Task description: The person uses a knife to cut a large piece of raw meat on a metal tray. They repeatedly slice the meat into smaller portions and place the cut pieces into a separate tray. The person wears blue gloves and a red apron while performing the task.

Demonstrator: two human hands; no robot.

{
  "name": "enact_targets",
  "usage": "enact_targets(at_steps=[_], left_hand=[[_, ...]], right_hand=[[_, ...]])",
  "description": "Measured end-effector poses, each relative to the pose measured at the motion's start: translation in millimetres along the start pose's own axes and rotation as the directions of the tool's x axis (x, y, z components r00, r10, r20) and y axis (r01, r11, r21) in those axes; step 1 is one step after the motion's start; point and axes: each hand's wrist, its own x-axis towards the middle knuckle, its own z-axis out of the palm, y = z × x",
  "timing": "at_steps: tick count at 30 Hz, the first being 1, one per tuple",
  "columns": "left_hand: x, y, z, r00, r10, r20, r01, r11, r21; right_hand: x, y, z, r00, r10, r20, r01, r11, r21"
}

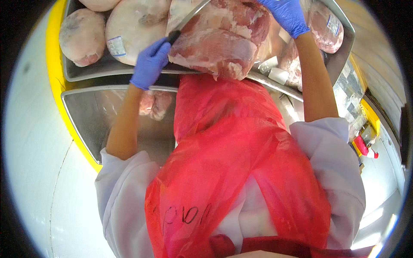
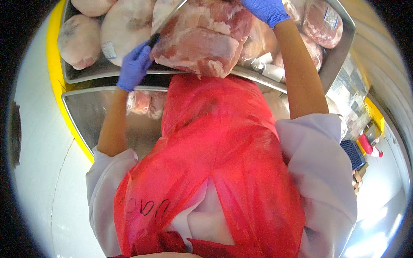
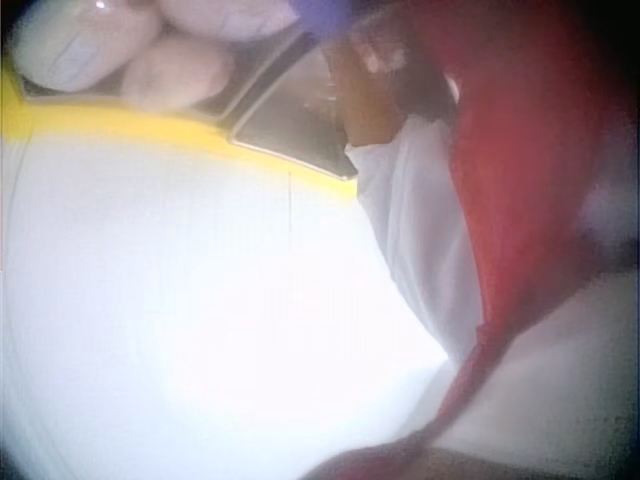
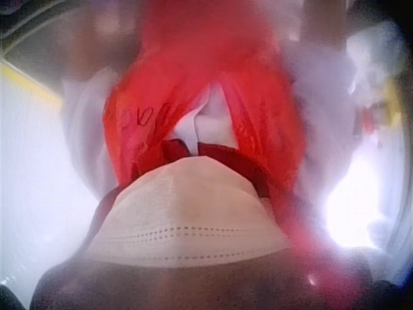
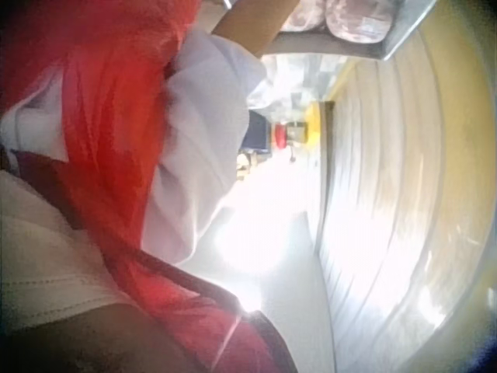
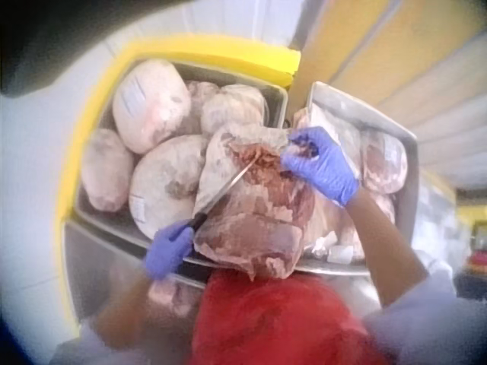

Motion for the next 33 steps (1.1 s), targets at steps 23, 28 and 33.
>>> enact_targets(at_steps=[23,28,33], left_hand=[[-33,202,-64,0.853,0.407,0.327,-0.382,0.061,0.922],[-42,241,-10,0.889,0.375,0.262,-0.293,0.027,0.956],[13,184,-56,0.843,0.339,0.418,-0.431,-0.04,0.902]], right_hand=[[28,-12,9,0.973,-0.229,-0.04,0.1,0.569,-0.816],[26,-13,6,0.973,-0.23,-0.031,0.122,0.619,-0.776],[24,-5,6,0.966,-0.242,-0.088,0.103,0.677,-0.729]])
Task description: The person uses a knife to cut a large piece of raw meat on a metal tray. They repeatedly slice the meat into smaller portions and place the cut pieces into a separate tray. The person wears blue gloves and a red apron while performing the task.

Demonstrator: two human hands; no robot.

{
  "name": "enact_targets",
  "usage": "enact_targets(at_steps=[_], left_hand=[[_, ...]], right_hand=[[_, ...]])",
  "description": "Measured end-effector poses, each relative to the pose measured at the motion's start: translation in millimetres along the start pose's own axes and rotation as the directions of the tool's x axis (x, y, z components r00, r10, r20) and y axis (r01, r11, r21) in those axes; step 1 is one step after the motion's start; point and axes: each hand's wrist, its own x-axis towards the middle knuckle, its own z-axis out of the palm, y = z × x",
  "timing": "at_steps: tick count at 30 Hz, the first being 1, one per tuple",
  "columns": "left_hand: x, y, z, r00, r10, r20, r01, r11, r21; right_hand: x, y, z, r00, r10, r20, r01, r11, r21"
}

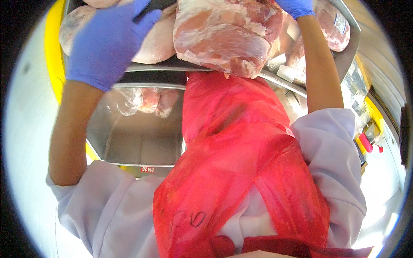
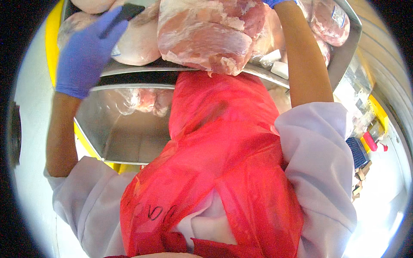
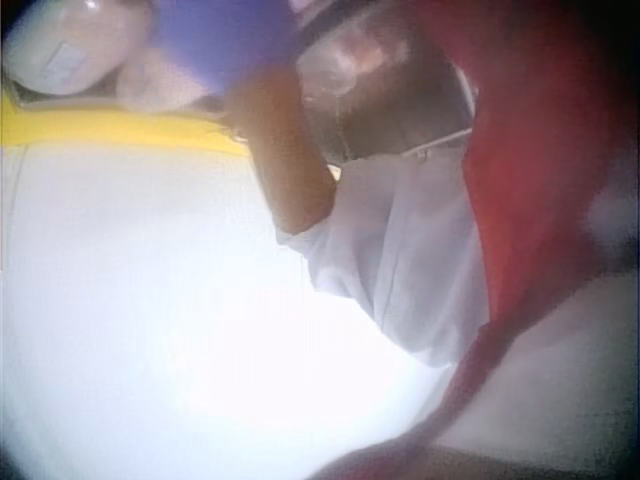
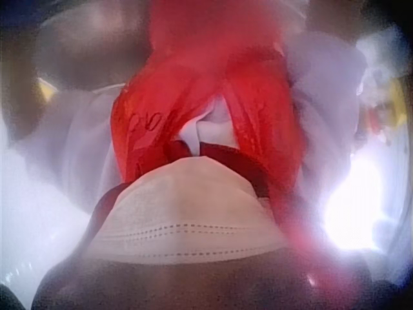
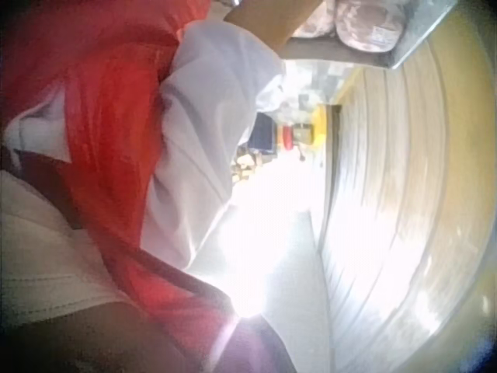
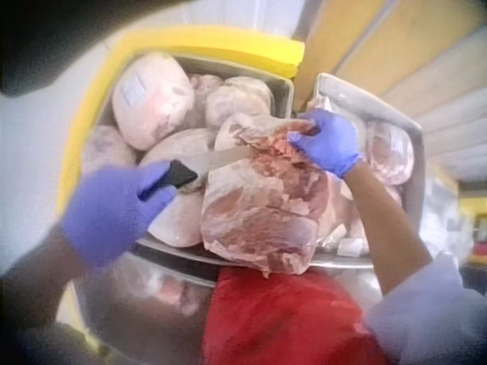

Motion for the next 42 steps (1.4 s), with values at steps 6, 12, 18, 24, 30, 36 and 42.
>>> enact_targets(at_steps=[6,12,18,24,30,36,42], left_hand=[[-51,37,91,0.939,-0.344,-0.018,0.312,0.873,-0.375],[-61,46,158,0.909,-0.391,-0.146,0.262,0.807,-0.528],[-61,14,195,0.923,-0.326,-0.205,0.152,0.798,-0.583],[-75,16,185,0.856,-0.516,0.032,0.387,0.599,-0.701],[-86,18,186,0.825,-0.564,-0.036,0.354,0.565,-0.745],[-80,31,185,0.826,-0.563,0.006,0.343,0.495,-0.798],[-83,39,187,0.836,-0.548,0.023,0.344,0.491,-0.801]], right_hand=[[0,11,3,0.994,-0.1,-0.036,0.1,0.995,0.014],[7,8,5,0.985,-0.164,-0.043,0.164,0.986,-0.006],[-1,3,2,0.986,-0.16,-0.057,0.154,0.983,-0.098],[-8,-34,-22,0.885,-0.466,0.012,0.449,0.845,-0.29],[7,-47,9,0.641,-0.662,0.388,0.764,0.499,-0.409],[24,-57,21,0.533,-0.653,0.538,0.83,0.279,-0.483],[33,-50,23,0.339,-0.728,0.596,0.914,0.104,-0.393]])
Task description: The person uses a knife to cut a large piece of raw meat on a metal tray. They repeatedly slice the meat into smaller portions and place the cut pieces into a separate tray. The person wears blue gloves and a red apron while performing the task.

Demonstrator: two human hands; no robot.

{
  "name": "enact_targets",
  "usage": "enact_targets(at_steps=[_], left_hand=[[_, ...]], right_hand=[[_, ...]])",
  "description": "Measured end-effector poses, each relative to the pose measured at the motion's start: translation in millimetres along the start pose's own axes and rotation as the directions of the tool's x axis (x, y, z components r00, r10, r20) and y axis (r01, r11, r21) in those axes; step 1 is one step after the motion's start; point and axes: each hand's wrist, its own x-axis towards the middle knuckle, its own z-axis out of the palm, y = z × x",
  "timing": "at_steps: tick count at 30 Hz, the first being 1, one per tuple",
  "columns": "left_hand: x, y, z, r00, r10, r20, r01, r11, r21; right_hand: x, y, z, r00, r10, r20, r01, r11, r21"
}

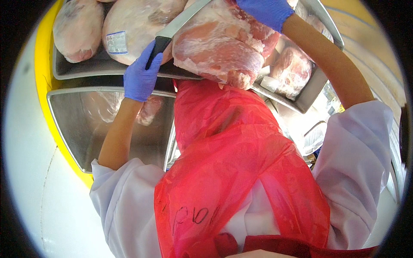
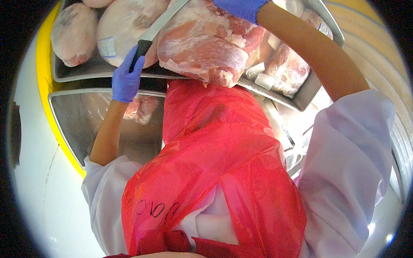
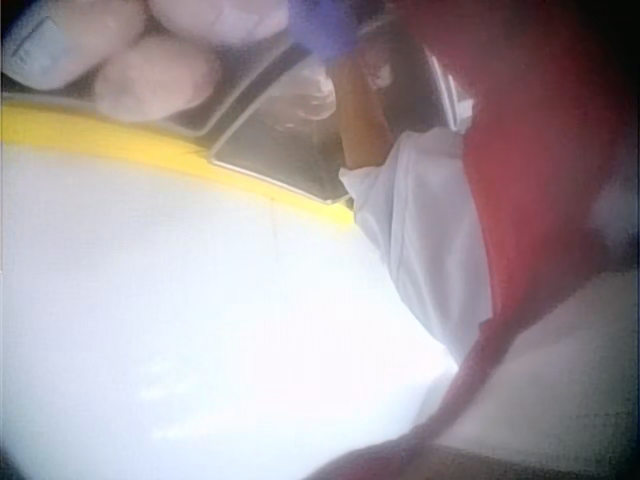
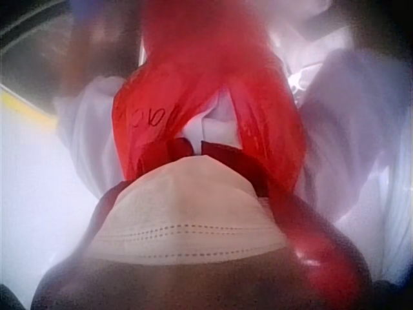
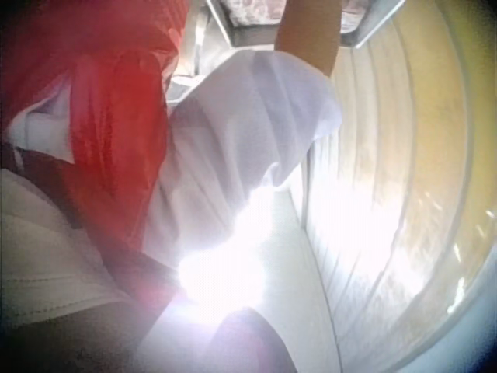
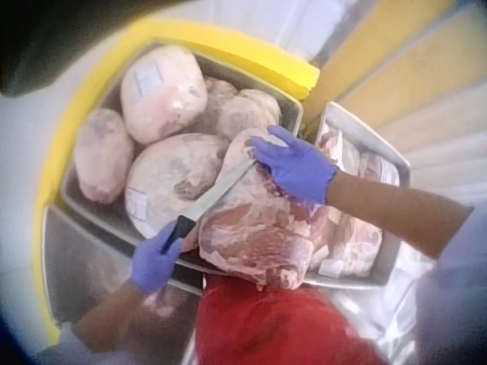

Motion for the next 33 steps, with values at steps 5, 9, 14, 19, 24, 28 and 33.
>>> enact_targets(at_steps=[5,9,14,19,24,28,33], left_hand=[[-7,1,-1,0.998,-0.043,0.037,0.041,0.998,0.038],[-13,0,-2,1.0,0.006,0.005,-0.006,0.999,0.035],[-16,18,-21,0.999,0.019,0.041,-0.024,0.99,0.136],[0,41,-46,0.987,0.128,0.093,-0.149,0.951,0.271],[29,96,-77,0.971,0.172,0.163,-0.232,0.838,0.494],[58,131,-97,0.909,0.322,0.266,-0.416,0.754,0.508],[55,215,-114,0.868,0.379,0.322,-0.491,0.548,0.678]], right_hand=[[-11,3,0,1.0,0.01,0.0,-0.01,0.999,0.031],[-22,-4,5,0.995,0.1,-0.009,-0.099,0.994,0.049],[-51,-11,22,0.966,0.259,-0.005,-0.257,0.962,0.094],[-61,-7,12,0.85,0.49,0.194,-0.501,0.636,0.587],[-78,-7,-6,0.934,0.357,-0.01,-0.349,0.918,0.187],[-84,-23,-11,0.836,0.534,-0.121,-0.478,0.819,0.317],[-92,-26,-5,0.614,0.782,-0.104,-0.384,0.412,0.826]])
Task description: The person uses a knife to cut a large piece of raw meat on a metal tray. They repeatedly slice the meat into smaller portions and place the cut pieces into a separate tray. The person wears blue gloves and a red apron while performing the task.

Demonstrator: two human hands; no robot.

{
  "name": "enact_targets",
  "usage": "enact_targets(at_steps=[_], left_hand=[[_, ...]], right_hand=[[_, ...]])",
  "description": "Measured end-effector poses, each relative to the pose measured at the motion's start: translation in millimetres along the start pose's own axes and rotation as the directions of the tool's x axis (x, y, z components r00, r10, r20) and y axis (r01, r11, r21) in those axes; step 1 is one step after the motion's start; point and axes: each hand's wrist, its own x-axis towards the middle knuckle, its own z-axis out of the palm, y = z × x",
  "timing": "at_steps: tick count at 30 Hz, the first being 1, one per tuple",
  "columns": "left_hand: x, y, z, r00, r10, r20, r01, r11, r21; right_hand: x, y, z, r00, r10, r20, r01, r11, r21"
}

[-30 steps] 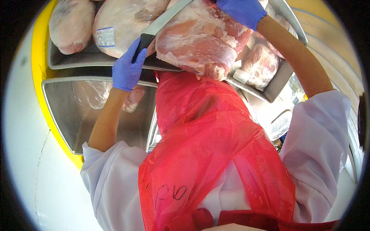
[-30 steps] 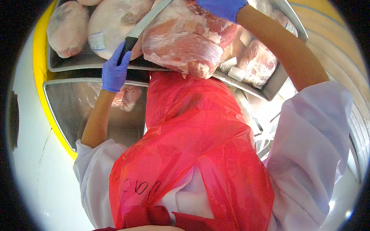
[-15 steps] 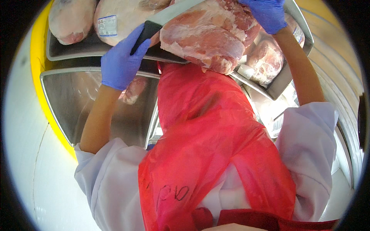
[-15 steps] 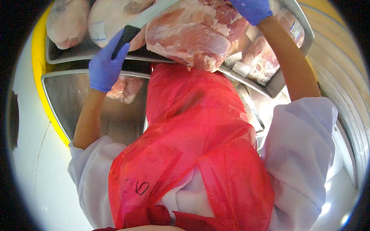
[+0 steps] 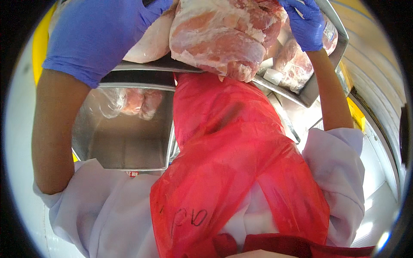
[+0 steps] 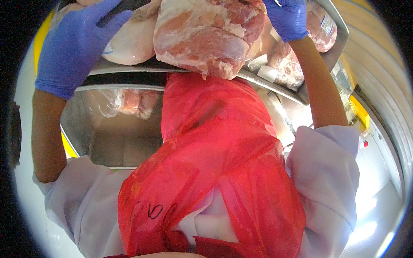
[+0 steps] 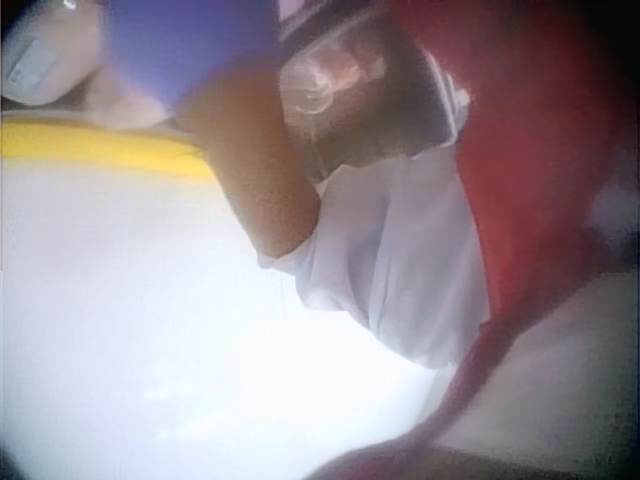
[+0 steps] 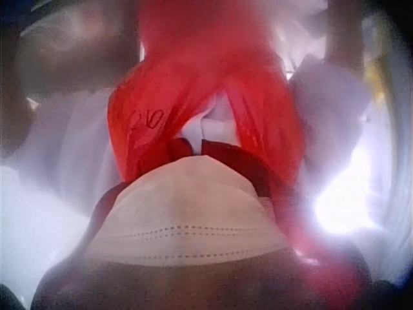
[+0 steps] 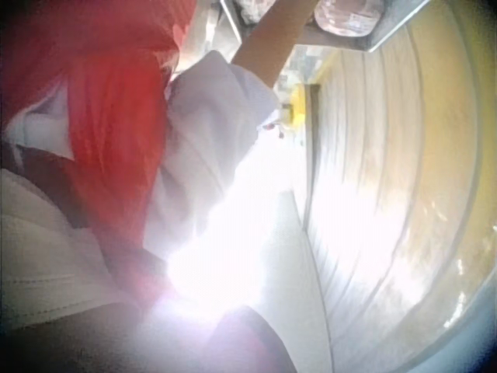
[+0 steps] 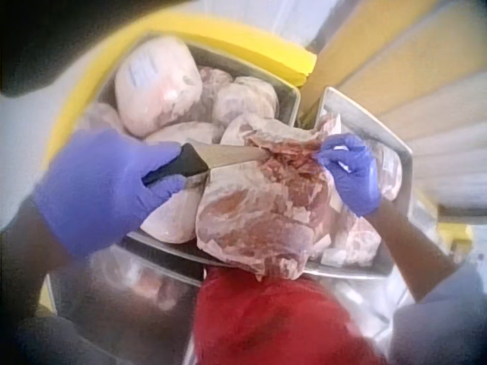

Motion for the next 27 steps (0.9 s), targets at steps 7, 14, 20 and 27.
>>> enact_targets(at_steps=[7,14,20,27], left_hand=[[31,14,-33,0.915,-0.193,0.353,0.242,0.965,-0.099],[48,-6,-27,0.975,-0.051,0.214,0.038,0.997,0.064],[69,-34,-24,0.946,-0.015,0.325,-0.002,0.999,0.052],[69,-128,67,0.922,0.376,0.088,-0.342,0.901,-0.269]], right_hand=[[5,17,0,0.994,0.038,-0.102,-0.035,0.999,0.032],[15,40,28,0.941,0.306,-0.147,-0.287,0.948,0.139],[21,47,49,0.911,0.227,-0.345,-0.189,0.972,0.14],[33,52,54,0.907,0.298,-0.298,-0.242,0.947,0.211]])
